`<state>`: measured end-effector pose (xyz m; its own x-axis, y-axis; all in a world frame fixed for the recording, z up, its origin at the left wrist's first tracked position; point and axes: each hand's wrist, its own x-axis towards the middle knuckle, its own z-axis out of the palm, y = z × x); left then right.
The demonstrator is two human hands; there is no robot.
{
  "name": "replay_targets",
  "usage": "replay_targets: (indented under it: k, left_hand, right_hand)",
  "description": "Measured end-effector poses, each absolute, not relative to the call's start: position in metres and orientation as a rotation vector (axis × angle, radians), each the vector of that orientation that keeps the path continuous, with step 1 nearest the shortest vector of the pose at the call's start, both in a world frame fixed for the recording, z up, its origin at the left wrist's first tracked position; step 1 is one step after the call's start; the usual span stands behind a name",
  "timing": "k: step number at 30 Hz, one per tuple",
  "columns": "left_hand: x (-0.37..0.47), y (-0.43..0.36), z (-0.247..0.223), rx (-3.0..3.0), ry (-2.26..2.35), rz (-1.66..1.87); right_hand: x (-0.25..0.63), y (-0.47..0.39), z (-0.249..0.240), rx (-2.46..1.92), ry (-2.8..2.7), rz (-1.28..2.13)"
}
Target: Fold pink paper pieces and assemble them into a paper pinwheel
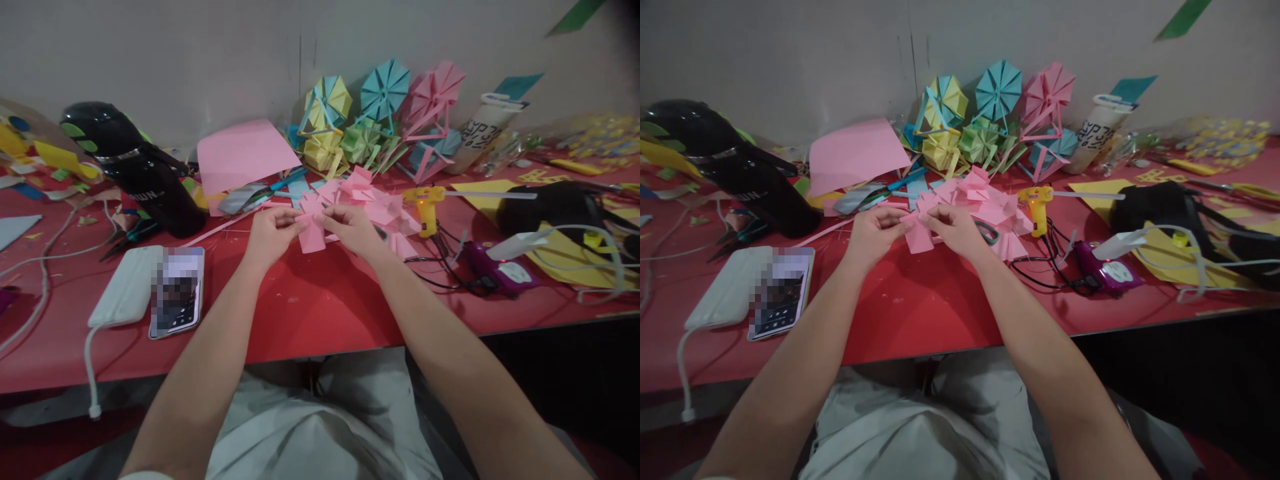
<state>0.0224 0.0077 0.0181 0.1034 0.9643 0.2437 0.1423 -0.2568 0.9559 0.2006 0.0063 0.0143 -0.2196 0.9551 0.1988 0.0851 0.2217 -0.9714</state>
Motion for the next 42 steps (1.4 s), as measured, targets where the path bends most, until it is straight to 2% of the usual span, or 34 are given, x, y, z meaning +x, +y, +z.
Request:
replay_targets:
  k: [12,20,25,35,42]
  left_hand:
    - [0.022,0.011,0.012,1.594,1.072,1.181]
    - [0.022,0.011,0.014,1.404,1.138,1.298]
    - [0.021,0.011,0.014,1.618,1.114,1.205]
    - [0.021,0.013,0.014,1.658,1.240,1.319]
    - [0.019,0.012,0.017,1.726,1.356,1.326]
  right_hand:
    - [0.202,0.005,0.016,-1.012,-1.605,1.008]
    - [0.201,0.004,0.018,-1.056,-1.749,0.959]
    - [0.204,0.009,0.013,-1.082,-1.850,0.872]
    - [0.201,0.008,0.011,-1.087,-1.866,0.904]
    - [0.201,0.010,0.008,-1.068,-1.734,1.133]
